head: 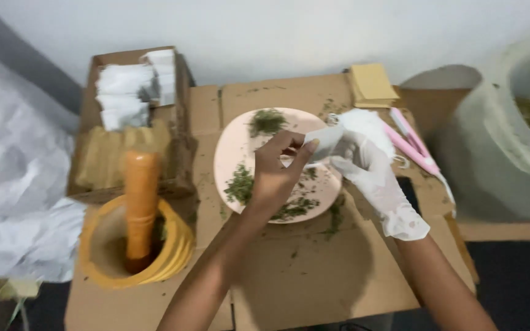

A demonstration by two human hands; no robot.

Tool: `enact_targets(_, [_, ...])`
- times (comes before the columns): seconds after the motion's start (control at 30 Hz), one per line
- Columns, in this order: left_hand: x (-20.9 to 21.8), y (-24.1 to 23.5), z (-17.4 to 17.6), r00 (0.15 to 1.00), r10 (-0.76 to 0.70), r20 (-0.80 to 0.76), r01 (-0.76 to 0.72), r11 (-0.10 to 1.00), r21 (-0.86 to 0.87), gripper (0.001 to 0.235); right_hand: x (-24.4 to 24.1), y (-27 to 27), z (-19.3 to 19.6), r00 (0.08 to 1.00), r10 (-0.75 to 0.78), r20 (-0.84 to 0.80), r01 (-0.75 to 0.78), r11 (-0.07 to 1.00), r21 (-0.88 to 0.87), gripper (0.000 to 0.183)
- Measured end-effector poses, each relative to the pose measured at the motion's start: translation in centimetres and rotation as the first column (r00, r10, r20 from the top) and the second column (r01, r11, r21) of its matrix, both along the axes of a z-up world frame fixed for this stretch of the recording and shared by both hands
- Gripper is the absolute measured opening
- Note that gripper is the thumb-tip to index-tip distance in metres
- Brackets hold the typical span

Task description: Manually filling small tea bags with loose tea leaves using a spoon, weighing each bag on a digital scale for accuracy, and then sealing them with a heat sealer.

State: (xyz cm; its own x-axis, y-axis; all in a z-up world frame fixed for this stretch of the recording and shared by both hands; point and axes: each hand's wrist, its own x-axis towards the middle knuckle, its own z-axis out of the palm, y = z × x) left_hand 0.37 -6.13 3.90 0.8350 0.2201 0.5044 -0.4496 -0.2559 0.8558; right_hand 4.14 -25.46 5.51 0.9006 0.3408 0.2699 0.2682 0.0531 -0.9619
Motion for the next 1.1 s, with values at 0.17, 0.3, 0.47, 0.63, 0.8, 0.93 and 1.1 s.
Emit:
enact_targets(0.17, [-3.9, 2.5, 6.9, 0.934, 0.307, 0.181, -0.355, 0.764, 0.538, 0.017, 0.3, 6.5, 1.9, 0.991, 0.133, -0.004, -0.133, 0.991, -0.02, 0.02])
enact_targets(0.3, [-4.4, 4.2, 9.8, 0.78, 0.49, 0.388, -0.561, 0.275, 0.781, 0.057, 1.8, 10.2, 1.5, 0.978, 0.196, 0.074, -0.193, 0.98, -0.047, 0.012])
enact_targets(0.47, [-5.9, 10.9, 20.1, 0.837, 0.469, -0.282, -0.039, 0.565, 0.824, 0.042, -1.4, 15.5, 9.8, 0.957, 0.283, -0.065, -0.29, 0.94, -0.181, 0.024])
enact_targets(0.63, [-3.7, 22.1, 19.8, 0.93, 0.305, -0.206, -0.007, 0.575, 0.818, 0.035, -0.7, 21.3, 12.2, 0.921, 0.388, 0.019, -0.375, 0.902, -0.214, 0.025])
enact_targets(0.8, [-3.2, 31.6, 15.6, 0.981, 0.187, -0.055, -0.099, 0.723, 0.683, 0.048, 3.6, 28.3, 9.7, 0.917, 0.38, 0.12, -0.349, 0.911, -0.217, 0.02])
enact_targets(0.93, [-2.4, 36.9, 10.7, 0.968, 0.238, -0.075, -0.142, 0.773, 0.619, 0.026, 6.6, 34.8, 6.5, 0.945, 0.326, -0.015, -0.318, 0.908, -0.274, 0.016])
enact_targets(1.1, [-1.8, 40.7, 7.1, 0.835, 0.521, -0.176, -0.243, 0.638, 0.731, 0.015, 7.6, 39.8, 4.9, 0.915, 0.348, 0.206, -0.235, 0.872, -0.43, 0.01])
